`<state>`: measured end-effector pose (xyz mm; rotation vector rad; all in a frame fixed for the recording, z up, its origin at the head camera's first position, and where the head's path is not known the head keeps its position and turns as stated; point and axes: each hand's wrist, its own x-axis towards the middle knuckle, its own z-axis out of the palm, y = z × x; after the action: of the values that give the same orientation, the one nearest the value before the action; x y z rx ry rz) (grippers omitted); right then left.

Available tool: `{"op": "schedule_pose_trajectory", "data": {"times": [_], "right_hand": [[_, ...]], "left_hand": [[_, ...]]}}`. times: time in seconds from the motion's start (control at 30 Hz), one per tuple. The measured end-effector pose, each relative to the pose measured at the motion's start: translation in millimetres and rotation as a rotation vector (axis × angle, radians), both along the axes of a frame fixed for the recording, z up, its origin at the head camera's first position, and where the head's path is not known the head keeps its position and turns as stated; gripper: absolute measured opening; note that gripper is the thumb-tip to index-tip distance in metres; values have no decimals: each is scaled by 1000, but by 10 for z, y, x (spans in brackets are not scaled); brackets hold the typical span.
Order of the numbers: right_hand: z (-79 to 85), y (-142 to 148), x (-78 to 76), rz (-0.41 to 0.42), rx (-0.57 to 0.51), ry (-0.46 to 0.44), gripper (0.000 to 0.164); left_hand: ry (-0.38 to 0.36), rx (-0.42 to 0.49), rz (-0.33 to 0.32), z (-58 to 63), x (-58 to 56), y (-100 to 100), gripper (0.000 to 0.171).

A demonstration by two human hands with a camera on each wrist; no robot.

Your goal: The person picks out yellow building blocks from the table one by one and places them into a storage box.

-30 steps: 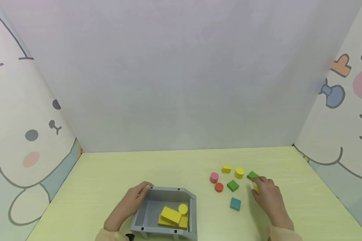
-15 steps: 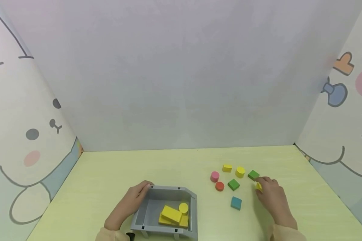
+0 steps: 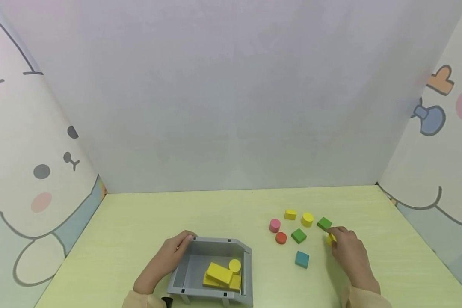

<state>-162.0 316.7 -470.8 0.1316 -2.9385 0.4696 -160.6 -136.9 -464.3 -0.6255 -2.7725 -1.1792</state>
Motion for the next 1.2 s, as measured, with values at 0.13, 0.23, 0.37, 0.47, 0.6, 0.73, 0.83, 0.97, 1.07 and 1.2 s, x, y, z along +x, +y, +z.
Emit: {"op": "schedule_pose_trajectory", "data": {"times": [0.13, 0.23, 0.37, 0.47, 0.6, 0.73, 0.83, 0.97, 1.07, 1.2], "right_hand": [[7, 2, 0, 1, 1, 6, 28], [4, 6, 8, 0, 6, 11, 28], [3, 5, 25, -6, 12, 16, 27], [12, -17, 39, -8, 14, 26, 28], [36, -66, 60, -7, 21, 49, 27], [68, -127, 76, -4, 32, 75, 28], [83, -176, 81, 8, 41, 117, 27], [94, -248, 87, 30, 48, 166, 27], [103, -309, 92, 43, 46, 185, 28], [116, -385, 102, 66, 51, 223, 27]], "left_hand": [[-4, 5, -1, -4, -2, -3, 24], [-1, 10, -6, -6, -3, -2, 24], [-2, 7, -6, 4, -4, 5, 27], [-8, 6, -3, 12, -3, 7, 28], [-9, 5, -4, 15, 0, 7, 28], [-8, 7, -7, 15, 5, 3, 28], [-15, 7, -6, 14, 8, -2, 27], [-24, 4, -3, 15, 10, -6, 28], [-17, 6, -7, 11, 7, -6, 28], [-5, 8, -15, 4, 5, -7, 28]]}}
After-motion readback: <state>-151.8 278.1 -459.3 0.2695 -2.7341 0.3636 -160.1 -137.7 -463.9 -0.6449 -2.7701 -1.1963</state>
